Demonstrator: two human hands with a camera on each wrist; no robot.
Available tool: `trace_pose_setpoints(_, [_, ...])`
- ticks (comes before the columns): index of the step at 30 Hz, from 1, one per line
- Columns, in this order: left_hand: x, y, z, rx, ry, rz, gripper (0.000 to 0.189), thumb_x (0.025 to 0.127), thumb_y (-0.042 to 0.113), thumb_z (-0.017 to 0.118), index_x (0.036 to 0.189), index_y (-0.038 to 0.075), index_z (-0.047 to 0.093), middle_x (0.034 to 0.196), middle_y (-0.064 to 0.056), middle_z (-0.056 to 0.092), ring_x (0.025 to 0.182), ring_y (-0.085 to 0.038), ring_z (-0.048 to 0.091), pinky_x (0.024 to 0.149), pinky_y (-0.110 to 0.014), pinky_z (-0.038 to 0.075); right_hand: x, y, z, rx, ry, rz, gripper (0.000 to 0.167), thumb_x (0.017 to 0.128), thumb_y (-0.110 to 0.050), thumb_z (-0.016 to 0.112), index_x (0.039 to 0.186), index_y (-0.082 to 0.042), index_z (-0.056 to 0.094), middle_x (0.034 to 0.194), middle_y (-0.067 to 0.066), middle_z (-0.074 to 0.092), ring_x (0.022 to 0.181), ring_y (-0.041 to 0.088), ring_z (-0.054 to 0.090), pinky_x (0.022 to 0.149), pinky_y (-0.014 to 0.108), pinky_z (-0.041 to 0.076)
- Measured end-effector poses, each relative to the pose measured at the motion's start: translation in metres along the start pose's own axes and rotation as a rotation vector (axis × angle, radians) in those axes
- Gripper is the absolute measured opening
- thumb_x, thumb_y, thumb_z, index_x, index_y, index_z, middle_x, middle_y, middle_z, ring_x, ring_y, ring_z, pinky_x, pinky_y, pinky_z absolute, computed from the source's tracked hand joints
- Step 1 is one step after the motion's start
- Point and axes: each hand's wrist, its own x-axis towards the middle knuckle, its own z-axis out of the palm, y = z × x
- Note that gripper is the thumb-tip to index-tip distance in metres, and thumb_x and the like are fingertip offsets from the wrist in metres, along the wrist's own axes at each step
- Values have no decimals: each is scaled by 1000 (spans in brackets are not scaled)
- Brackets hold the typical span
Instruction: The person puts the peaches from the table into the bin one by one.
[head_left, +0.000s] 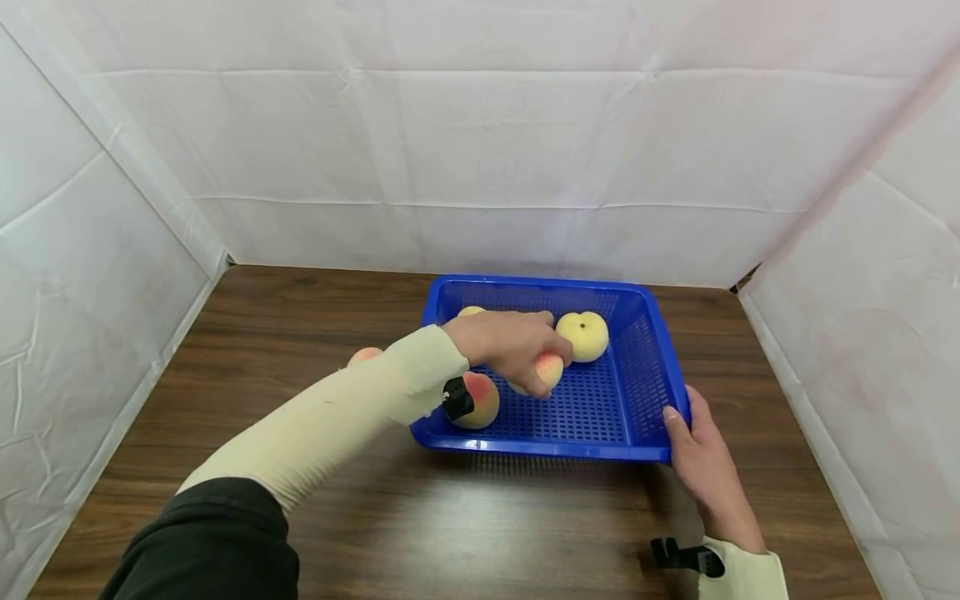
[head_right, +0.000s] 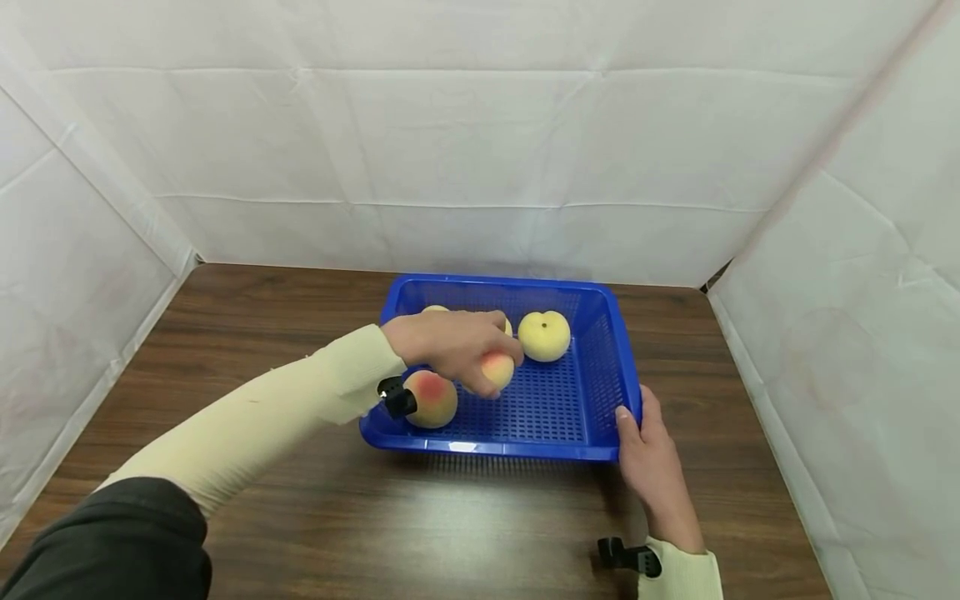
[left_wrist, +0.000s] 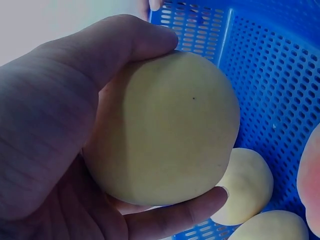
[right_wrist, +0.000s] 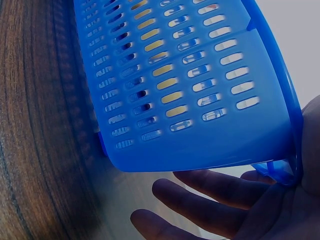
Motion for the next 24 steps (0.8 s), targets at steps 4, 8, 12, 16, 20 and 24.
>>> trace_pose_setpoints(4, [1, 0, 3, 8, -7, 5, 37, 93, 39, 75, 127, 28, 66, 120, -3, 58, 109, -18, 53, 82, -28, 49, -1, 0, 1, 1, 7, -1, 65, 114, -39, 26, 167, -11, 2, 165, 29, 27, 142, 47, 39, 116, 72, 31])
trace_pose_setpoints(8, [2, -1, 4, 20, -18, 15, 35, 93, 41, 75, 124, 28, 66, 119, -2, 58, 110, -17, 52, 83, -28, 48, 0, 0, 1, -2, 6, 5, 65, 114, -40, 25, 168, -11, 1, 165, 29, 27, 142, 47, 39, 117, 72, 31])
trace_pose_setpoints(12, [3, -1, 6, 17, -24, 27, 31, 93, 39, 74, 120, 27, 67, 117, -3, 58, 109, -17, 52, 80, -27, 48, 0, 1, 0, -5, 6, 5, 66, 114, -40, 25, 168, -11, 1, 166, 29, 27, 143, 46, 39, 116, 72, 31])
trace_pose_setpoints(16, [4, -2, 10, 18, -23, 32, 28, 93, 38, 74, 117, 26, 67, 114, -2, 58, 107, -16, 52, 77, -25, 47, -1, 0, 1, -8, 9, 3, 65, 114, -39, 25, 168, -11, 2, 166, 29, 27, 143, 46, 38, 117, 72, 31])
trace_pose_setpoints(20, [5, -3, 13, 19, -16, 38, 28, 92, 38, 75, 116, 25, 67, 110, -1, 60, 105, -15, 52, 74, -24, 45, -1, 0, 0, -12, 12, 5, 65, 114, -38, 25, 168, -11, 1, 166, 29, 26, 144, 46, 37, 118, 71, 30])
trace_pose_setpoints(24, [7, -3, 15, 16, -19, 35, 31, 93, 40, 77, 118, 25, 67, 110, 0, 60, 105, -14, 52, 75, -24, 45, 0, 0, 0, -11, 10, 16, 65, 114, -37, 25, 168, -12, 0, 166, 28, 26, 145, 45, 37, 119, 70, 29])
